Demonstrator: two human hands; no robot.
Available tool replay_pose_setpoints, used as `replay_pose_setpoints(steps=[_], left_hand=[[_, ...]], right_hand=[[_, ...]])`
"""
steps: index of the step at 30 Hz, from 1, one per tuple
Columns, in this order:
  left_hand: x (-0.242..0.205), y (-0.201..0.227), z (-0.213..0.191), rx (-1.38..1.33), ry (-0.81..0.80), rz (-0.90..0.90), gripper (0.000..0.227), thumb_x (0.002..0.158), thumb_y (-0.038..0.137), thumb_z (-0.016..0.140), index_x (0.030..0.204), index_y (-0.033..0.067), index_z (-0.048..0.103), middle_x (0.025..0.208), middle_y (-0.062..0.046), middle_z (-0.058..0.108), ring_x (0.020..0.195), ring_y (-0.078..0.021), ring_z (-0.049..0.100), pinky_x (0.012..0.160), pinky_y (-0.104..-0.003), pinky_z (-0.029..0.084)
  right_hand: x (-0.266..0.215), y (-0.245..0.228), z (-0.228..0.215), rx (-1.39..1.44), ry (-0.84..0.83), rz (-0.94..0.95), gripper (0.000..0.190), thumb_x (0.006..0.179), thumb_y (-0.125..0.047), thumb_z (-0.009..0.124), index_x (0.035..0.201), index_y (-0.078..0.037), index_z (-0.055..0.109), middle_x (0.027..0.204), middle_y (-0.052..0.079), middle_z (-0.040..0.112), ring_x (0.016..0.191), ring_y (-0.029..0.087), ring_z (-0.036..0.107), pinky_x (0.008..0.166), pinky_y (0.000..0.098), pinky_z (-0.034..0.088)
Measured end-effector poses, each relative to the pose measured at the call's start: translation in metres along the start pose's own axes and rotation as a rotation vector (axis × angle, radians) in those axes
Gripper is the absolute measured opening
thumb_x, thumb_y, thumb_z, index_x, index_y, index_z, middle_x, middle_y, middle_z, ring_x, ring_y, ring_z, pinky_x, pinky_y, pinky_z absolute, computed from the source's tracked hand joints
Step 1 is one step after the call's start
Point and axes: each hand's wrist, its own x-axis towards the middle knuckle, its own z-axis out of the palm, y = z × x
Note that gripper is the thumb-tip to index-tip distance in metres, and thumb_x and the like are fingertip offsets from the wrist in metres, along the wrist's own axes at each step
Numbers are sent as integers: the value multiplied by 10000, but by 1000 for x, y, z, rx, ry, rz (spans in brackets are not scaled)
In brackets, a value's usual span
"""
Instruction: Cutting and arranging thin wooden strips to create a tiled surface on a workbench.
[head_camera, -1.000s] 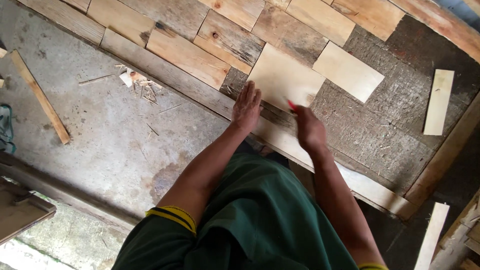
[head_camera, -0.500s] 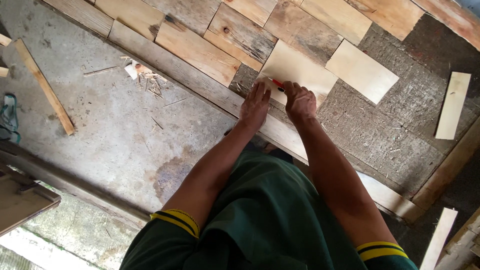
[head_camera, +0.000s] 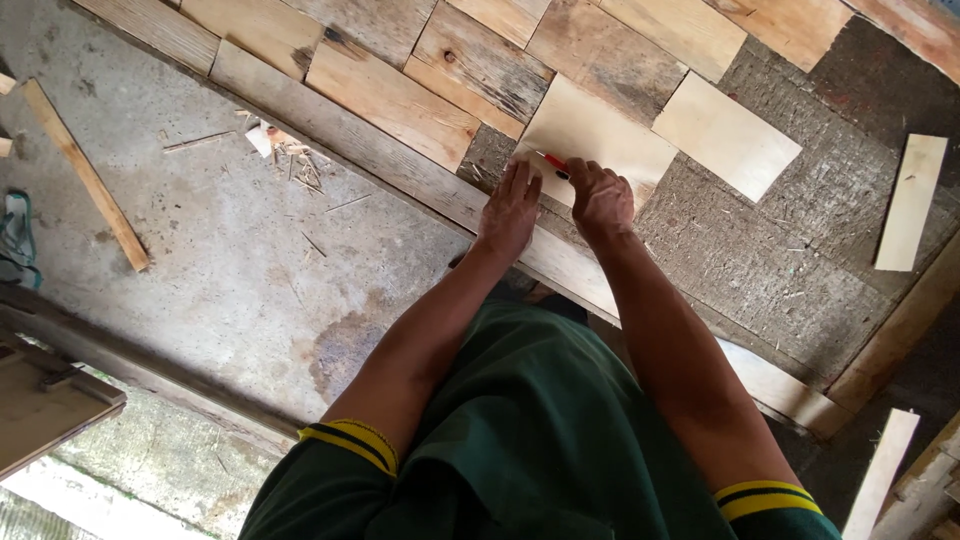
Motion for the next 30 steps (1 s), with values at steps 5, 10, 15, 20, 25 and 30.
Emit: replay_pose_setpoints(steps=[5, 10, 15, 20, 25, 30], left_hand=[[1, 1, -4, -15, -20, 1, 727, 861, 160, 768, 1460, -82, 434, 1549, -336, 295, 1484, -483, 307, 1230, -447, 331], [1, 0, -2, 44, -27, 19, 695, 876, 160, 748, 1449, -81, 438, 1537, -343, 302, 1479, -483, 305, 1233, -453, 323], [-1, -2, 3, -11, -61, -11, 672, 945, 189, 673, 1508, -63, 405, 1623, -329, 210, 1536, -448, 220, 1239, -435, 303], [-4, -2, 6, -34, -54, -6, 672, 967, 193, 662, 1520, -69, 383, 1634, -323, 172, 1541, -443, 188, 1236, -446, 298], [-6, -3, 0, -78, -76, -28, 694, 934, 199, 685, 1513, -56, 400, 1646, -295, 182, 1557, -428, 197, 1247, -448, 314], [0, -7, 8, -82, 1, -34, 649, 881, 150, 693, 1446, -74, 462, 1605, -289, 302, 1497, -409, 293, 1140, -419, 395]], right_hand=[[0, 1, 2, -6, 5, -2, 246, 1088, -64, 438, 1231, -168, 610, 1087, 112, 741, 832, 253, 705, 726, 395, 593], [1, 2, 3, -23, -22, 9, 274, 1072, -43, 449, 1239, -177, 619, 1095, 108, 741, 835, 244, 705, 740, 376, 589], [4, -14, -17, -64, -159, 52, 262, 1083, -48, 449, 1272, -150, 599, 1030, 120, 723, 750, 225, 665, 671, 373, 574], [13, -27, -31, -217, -287, 62, 233, 1065, -109, 483, 1285, -86, 557, 973, 152, 694, 712, 213, 654, 626, 368, 571], [16, -42, -33, -360, -270, 42, 227, 1093, -225, 478, 1213, -50, 561, 948, 142, 693, 735, 223, 670, 631, 393, 578], [14, -29, -29, -291, -109, -19, 168, 1015, -218, 565, 1141, -117, 612, 941, 102, 703, 835, 264, 693, 711, 440, 564]])
